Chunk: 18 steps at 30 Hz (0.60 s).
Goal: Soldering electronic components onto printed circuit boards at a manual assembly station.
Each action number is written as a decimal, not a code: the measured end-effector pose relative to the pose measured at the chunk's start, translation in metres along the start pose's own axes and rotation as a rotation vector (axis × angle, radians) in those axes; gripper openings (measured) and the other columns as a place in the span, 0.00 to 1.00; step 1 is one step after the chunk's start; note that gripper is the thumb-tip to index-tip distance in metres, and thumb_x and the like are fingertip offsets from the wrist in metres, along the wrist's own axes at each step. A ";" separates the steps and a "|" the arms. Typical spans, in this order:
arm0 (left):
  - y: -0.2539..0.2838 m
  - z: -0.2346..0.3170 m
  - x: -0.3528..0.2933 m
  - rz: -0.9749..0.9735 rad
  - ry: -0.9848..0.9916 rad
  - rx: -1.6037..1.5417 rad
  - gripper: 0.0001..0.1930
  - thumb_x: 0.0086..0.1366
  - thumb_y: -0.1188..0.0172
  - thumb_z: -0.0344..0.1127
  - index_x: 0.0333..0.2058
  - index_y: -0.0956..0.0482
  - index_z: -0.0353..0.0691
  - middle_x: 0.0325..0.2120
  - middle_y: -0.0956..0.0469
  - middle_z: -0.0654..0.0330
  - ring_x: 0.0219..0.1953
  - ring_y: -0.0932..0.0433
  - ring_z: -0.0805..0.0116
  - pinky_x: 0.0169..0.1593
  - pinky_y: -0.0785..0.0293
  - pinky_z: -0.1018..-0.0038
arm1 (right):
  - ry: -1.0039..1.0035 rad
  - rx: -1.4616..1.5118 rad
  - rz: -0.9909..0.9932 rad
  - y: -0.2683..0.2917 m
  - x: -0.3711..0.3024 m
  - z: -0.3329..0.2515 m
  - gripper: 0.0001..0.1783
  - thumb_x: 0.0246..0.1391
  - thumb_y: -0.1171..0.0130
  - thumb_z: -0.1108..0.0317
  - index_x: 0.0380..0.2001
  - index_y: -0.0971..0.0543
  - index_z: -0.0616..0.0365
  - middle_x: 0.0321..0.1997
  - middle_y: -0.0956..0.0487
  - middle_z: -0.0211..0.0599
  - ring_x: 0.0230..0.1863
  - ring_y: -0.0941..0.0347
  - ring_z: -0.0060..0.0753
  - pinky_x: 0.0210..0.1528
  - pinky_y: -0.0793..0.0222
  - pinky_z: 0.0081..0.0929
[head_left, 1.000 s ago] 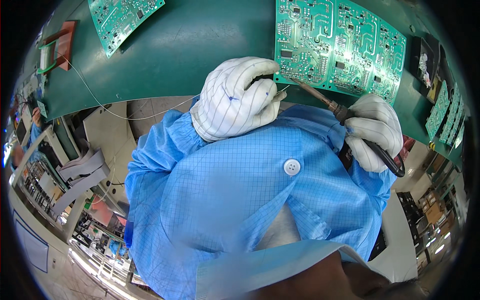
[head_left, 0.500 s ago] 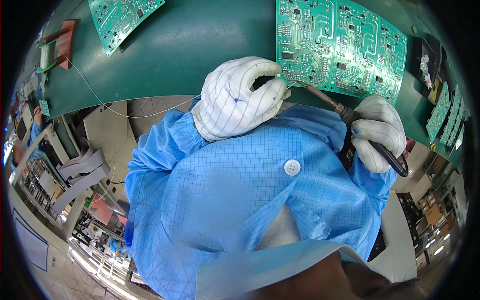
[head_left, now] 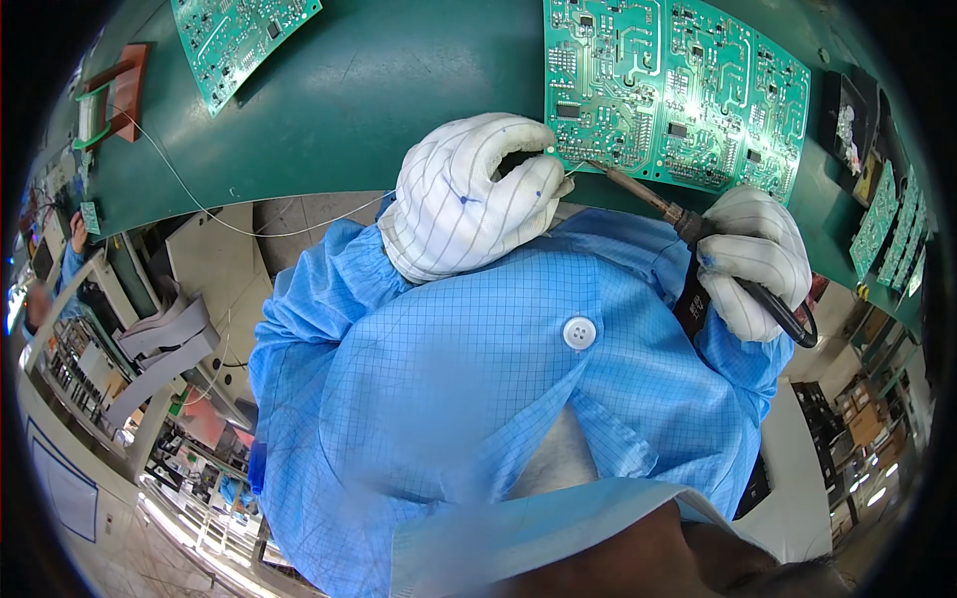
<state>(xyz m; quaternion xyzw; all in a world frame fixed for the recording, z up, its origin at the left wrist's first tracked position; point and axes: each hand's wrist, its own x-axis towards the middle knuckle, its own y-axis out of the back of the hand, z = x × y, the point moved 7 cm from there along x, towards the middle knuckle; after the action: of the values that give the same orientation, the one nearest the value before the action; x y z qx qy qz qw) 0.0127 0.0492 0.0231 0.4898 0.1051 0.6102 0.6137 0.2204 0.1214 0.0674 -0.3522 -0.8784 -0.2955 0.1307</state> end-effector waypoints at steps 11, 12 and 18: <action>0.007 0.001 0.007 0.046 0.005 -0.014 0.13 0.48 0.28 0.33 0.32 0.21 0.44 0.37 0.21 0.61 0.38 0.19 0.62 0.40 0.20 0.67 | -0.339 -0.293 0.914 0.081 -0.081 0.012 0.12 0.53 0.49 0.79 0.42 0.24 0.67 0.30 0.21 0.52 0.28 0.22 0.35 0.33 0.24 0.30; 0.009 0.000 0.008 0.064 0.009 -0.013 0.13 0.47 0.28 0.32 0.33 0.21 0.44 0.37 0.21 0.61 0.38 0.19 0.62 0.40 0.20 0.67 | -0.307 -0.365 0.946 0.089 -0.089 0.013 0.12 0.55 0.46 0.75 0.43 0.24 0.67 0.32 0.21 0.54 0.28 0.22 0.37 0.36 0.23 0.32; 0.024 -0.006 0.015 0.131 0.094 -0.018 0.14 0.47 0.30 0.24 0.35 0.20 0.41 0.37 0.20 0.59 0.37 0.19 0.60 0.34 0.20 0.71 | -0.123 -1.438 0.633 0.100 -0.084 0.018 0.11 0.60 0.43 0.73 0.42 0.24 0.70 0.35 0.19 0.53 0.29 0.20 0.39 0.38 0.21 0.32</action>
<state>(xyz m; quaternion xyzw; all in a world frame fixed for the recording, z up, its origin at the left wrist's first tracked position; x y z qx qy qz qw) -0.0039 0.0596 0.0443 0.4610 0.0960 0.6723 0.5712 0.3497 0.1449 0.0595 -0.5994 -0.3352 -0.7199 -0.1002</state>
